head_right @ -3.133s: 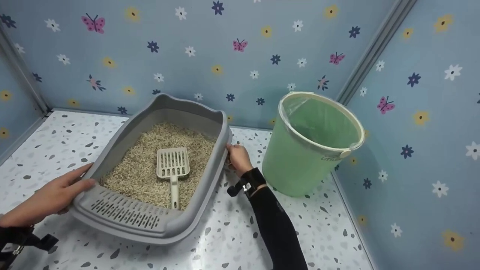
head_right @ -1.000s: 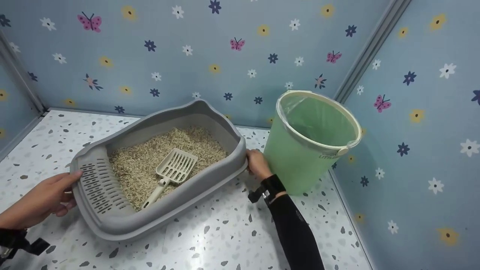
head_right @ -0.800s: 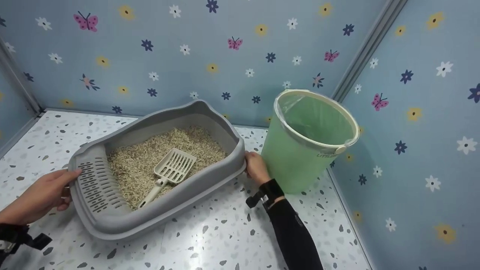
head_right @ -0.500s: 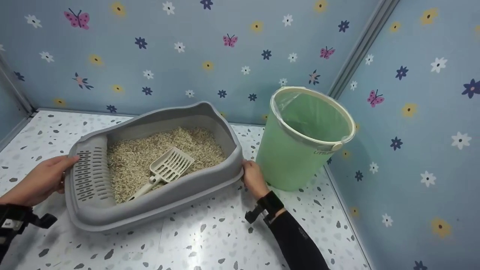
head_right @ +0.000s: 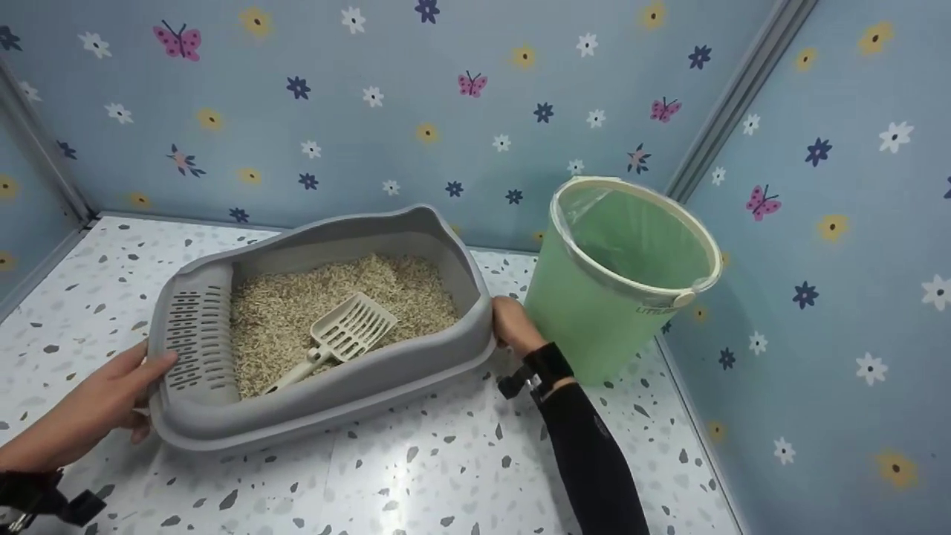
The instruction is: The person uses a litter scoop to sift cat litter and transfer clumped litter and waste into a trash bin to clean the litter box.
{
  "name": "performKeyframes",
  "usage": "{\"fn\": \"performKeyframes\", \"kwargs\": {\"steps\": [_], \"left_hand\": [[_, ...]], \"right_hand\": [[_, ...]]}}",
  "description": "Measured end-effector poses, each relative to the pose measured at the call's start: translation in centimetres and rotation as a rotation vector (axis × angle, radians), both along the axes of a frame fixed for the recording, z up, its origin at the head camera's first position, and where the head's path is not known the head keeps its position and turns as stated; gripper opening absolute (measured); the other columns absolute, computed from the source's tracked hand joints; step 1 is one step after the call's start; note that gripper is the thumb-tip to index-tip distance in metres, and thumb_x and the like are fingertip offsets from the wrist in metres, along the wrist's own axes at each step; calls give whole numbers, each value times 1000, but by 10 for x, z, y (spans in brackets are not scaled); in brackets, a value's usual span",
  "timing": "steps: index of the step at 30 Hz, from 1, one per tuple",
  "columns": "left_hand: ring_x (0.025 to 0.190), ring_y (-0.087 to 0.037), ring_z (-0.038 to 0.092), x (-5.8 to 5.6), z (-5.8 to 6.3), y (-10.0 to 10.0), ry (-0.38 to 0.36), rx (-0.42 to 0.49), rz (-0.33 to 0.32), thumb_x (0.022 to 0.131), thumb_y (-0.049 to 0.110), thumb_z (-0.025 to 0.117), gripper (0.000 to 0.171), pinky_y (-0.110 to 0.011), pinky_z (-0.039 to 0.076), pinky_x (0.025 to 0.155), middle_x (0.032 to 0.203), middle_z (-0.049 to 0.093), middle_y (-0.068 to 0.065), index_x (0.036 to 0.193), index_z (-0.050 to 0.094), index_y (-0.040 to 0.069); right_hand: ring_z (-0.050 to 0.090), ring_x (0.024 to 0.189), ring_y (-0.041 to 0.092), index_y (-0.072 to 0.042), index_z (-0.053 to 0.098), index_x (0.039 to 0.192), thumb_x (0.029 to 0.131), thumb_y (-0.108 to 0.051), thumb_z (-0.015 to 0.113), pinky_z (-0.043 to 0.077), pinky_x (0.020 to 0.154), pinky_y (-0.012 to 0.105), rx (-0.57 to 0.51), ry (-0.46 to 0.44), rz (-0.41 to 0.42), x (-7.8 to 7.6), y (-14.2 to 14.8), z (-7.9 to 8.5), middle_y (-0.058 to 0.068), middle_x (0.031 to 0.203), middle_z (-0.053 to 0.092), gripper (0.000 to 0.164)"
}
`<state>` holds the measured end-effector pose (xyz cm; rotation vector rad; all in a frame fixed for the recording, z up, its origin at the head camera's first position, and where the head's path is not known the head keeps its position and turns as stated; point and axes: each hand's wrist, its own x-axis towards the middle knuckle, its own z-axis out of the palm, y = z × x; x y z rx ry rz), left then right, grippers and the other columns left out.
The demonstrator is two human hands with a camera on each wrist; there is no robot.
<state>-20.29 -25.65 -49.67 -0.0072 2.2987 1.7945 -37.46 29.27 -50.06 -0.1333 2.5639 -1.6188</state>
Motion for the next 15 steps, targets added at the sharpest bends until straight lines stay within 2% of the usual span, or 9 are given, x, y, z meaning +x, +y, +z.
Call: {"fn": "performKeyframes", "kwargs": {"steps": [3, 6, 9, 13, 15], "left_hand": [[68, -24, 67, 3, 1, 4, 10, 33, -3, 123, 40, 44, 74, -38, 58, 47, 107, 77, -15, 177, 11, 2], [68, -23, 68, -1, -1, 1, 28, 66, -1, 123, 37, 43, 72, -37, 58, 48, 109, 78, -15, 176, 13, -1], [71, -23, 72, -9, -6, -6, 32, 76, -1, 123, 37, 43, 72, -36, 58, 50, 112, 79, -13, 176, 14, -2], [76, -23, 74, -24, -9, -16, 30, 39, 8, 122, 43, 45, 76, -36, 59, 53, 118, 76, -13, 177, 16, -1], [83, -22, 76, -33, -11, -21, 28, 30, 7, 121, 47, 46, 79, -38, 64, 60, 124, 75, -12, 178, 15, 1]], "right_hand": [[44, 49, 8, -13, 61, 83, 116, -29, 50, 36, 43, 23, -63, -34, -24, 5, 2, -2, -1, 64, 51, 38], [44, 50, 9, -12, 63, 85, 116, -29, 49, 34, 44, 24, -152, -69, -23, 14, 2, -5, -1, 65, 52, 37], [46, 50, 10, -11, 65, 86, 116, -30, 51, 36, 44, 24, -235, -110, -14, 26, 1, -7, -1, 66, 55, 38], [44, 49, 10, -9, 65, 85, 115, -27, 53, 34, 44, 25, -344, -179, 8, 45, 3, -8, -1, 63, 53, 37], [40, 49, 10, -9, 62, 82, 115, -25, 53, 31, 44, 24, -382, -201, 28, 55, 4, -9, -2, 62, 49, 37]]}}
